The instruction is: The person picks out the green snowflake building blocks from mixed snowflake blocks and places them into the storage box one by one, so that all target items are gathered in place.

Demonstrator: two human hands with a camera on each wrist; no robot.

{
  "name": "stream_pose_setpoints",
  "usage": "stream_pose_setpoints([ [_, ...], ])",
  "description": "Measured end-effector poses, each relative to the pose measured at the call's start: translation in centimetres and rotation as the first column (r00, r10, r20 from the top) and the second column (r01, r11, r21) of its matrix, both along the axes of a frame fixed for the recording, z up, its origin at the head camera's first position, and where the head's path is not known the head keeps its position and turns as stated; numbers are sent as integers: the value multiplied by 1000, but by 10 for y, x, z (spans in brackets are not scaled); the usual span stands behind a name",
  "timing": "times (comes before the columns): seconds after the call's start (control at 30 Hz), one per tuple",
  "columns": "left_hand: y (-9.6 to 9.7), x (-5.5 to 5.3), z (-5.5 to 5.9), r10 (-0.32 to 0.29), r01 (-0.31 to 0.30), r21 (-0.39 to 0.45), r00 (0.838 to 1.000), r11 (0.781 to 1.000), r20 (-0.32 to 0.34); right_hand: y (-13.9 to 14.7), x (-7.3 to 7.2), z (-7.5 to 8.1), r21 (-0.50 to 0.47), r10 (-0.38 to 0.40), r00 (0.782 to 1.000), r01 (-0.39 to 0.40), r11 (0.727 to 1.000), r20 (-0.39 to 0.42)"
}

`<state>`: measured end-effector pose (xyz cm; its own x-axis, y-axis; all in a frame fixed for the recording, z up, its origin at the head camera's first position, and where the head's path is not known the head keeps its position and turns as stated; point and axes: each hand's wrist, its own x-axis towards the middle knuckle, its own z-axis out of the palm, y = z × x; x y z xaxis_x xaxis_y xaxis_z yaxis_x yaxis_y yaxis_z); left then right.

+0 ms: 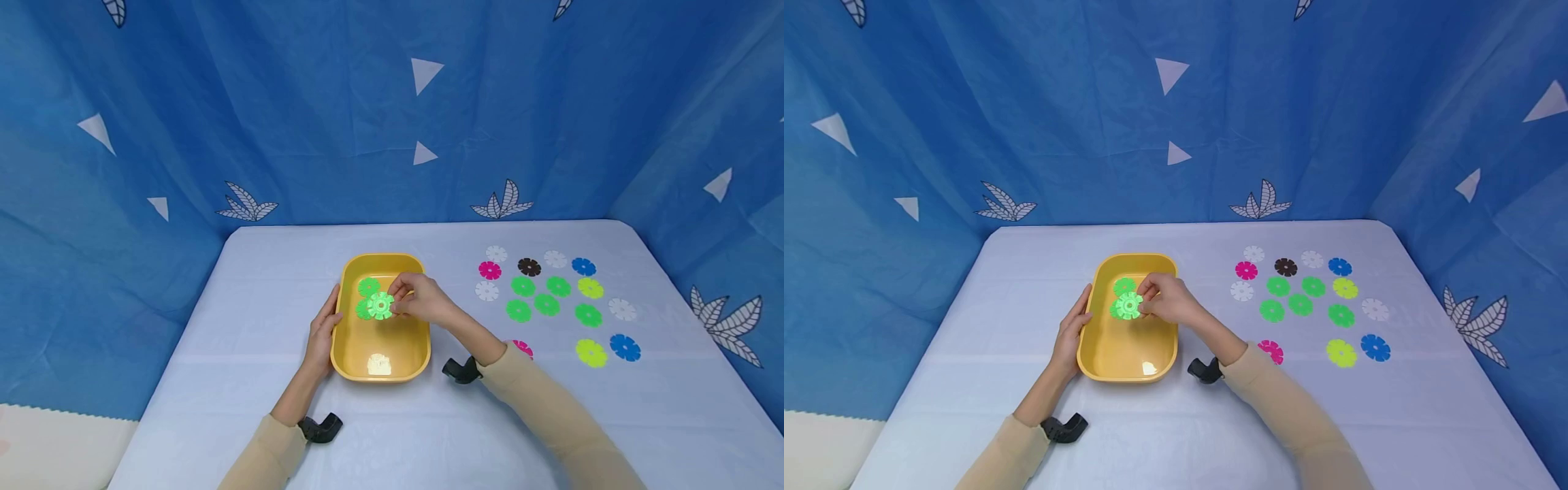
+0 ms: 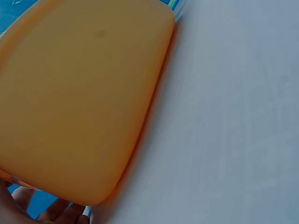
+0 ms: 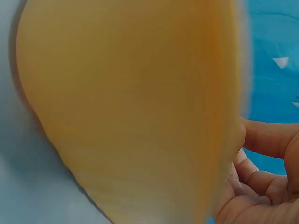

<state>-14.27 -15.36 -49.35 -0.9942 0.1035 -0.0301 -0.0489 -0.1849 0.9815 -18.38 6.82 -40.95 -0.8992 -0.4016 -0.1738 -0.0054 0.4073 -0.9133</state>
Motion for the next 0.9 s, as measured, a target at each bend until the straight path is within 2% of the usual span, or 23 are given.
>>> stream_pose_setpoints([
  [0.2,0,0,0,-2,2,16,1000,1000,-2,-17,-1,-12,45,72,997,-70,997,-28],
  [0.33,-1,0,1,-7,7,11,1000,1000,1,-24,-4,-21,75,90,996,-88,993,-26],
  [0.63,0,0,1,-12,12,13,1000,1000,-5,-32,-8,-39,117,118,990,-126,985,73],
  [0.9,-1,0,0,-7,7,9,1000,1000,-4,-35,-7,-41,110,132,983,-146,983,125],
])
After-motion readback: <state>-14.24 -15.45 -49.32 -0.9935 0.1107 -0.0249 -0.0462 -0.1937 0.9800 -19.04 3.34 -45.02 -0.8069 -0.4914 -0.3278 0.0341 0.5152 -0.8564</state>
